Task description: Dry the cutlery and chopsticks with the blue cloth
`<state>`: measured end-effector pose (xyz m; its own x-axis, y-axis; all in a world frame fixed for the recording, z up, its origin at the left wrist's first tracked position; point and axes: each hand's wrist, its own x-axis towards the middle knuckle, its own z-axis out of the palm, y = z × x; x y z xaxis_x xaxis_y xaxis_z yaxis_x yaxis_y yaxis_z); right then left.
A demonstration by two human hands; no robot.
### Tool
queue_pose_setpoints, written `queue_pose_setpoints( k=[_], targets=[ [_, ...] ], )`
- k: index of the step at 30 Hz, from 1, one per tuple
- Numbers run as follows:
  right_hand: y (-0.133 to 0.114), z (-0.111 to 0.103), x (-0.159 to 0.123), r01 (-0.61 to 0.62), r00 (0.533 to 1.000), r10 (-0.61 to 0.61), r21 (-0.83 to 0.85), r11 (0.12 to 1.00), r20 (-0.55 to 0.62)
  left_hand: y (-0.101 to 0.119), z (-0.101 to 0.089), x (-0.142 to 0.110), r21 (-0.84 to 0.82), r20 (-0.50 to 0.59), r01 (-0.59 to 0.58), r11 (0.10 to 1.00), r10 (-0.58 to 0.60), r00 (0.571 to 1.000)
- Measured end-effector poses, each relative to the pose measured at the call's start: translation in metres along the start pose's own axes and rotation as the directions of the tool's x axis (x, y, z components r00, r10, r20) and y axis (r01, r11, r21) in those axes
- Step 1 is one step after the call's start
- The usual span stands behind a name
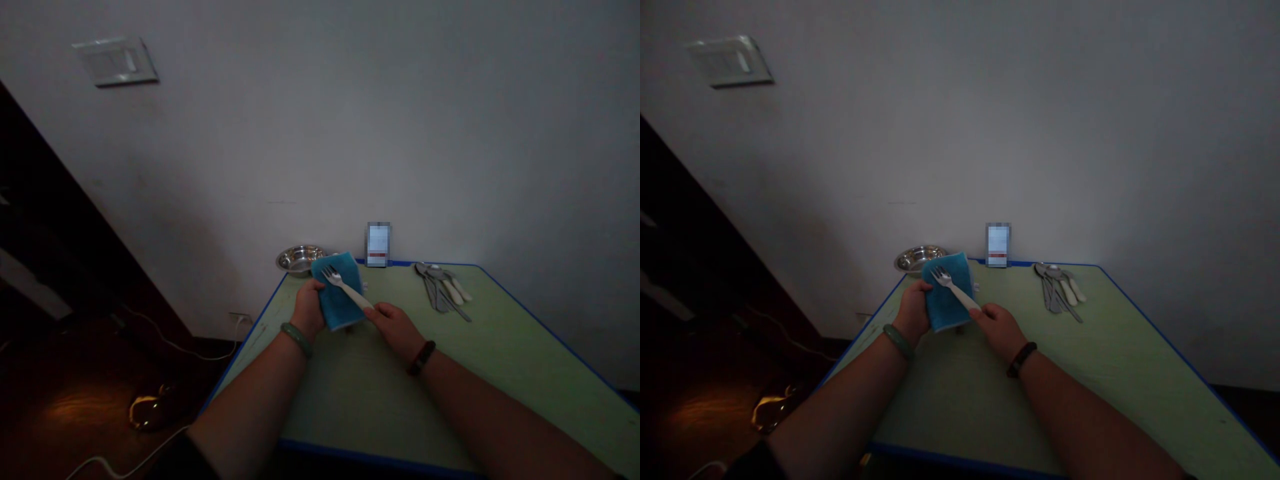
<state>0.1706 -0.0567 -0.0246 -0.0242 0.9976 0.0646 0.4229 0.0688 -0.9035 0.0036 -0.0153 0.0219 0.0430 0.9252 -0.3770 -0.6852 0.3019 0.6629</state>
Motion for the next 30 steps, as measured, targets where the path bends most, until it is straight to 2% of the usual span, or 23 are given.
queue_pose_setpoints(
  k=[6, 13, 19, 25, 30],
  targets=[
    [-0.0014, -0.0002, -0.0008, 0.013, 1.0, -0.013, -0.036, 0.999, -0.009, 0.0007, 0.0009, -0.0008, -0.003, -0.018, -0.028, 1.0, 0.028, 0.999],
    [-0.0001, 0.0021, -0.0003, -0.007, 1.0, 0.007, 0.012, 1.0, -0.013, -0.0019, 0.0015, -0.005, 0.038, 0.036, 0.063, 0.997, -0.065, 0.997],
    [0.0011, 0.0019, -0.0002, -0.001, 1.0, 0.001, 0.04, 0.999, -0.006, -0.0025, 0.0006, -0.0043, 0.052, 0.067, 0.06, 0.997, -0.063, 0.996],
    [-0.0008, 0.0006, -0.0004, -0.007, 1.0, 0.007, 0.005, 1.0, 0.003, 0.0013, 0.0019, -0.0019, -0.009, -0.05, -0.007, 1.0, 0.006, 0.999],
    [-0.0019, 0.0004, -0.0009, -0.012, 1.0, 0.012, 0.008, 1.0, 0.011, 0.002, 0.002, -0.0018, -0.007, -0.055, -0.03, 1.0, 0.03, 0.998]
  ],
)
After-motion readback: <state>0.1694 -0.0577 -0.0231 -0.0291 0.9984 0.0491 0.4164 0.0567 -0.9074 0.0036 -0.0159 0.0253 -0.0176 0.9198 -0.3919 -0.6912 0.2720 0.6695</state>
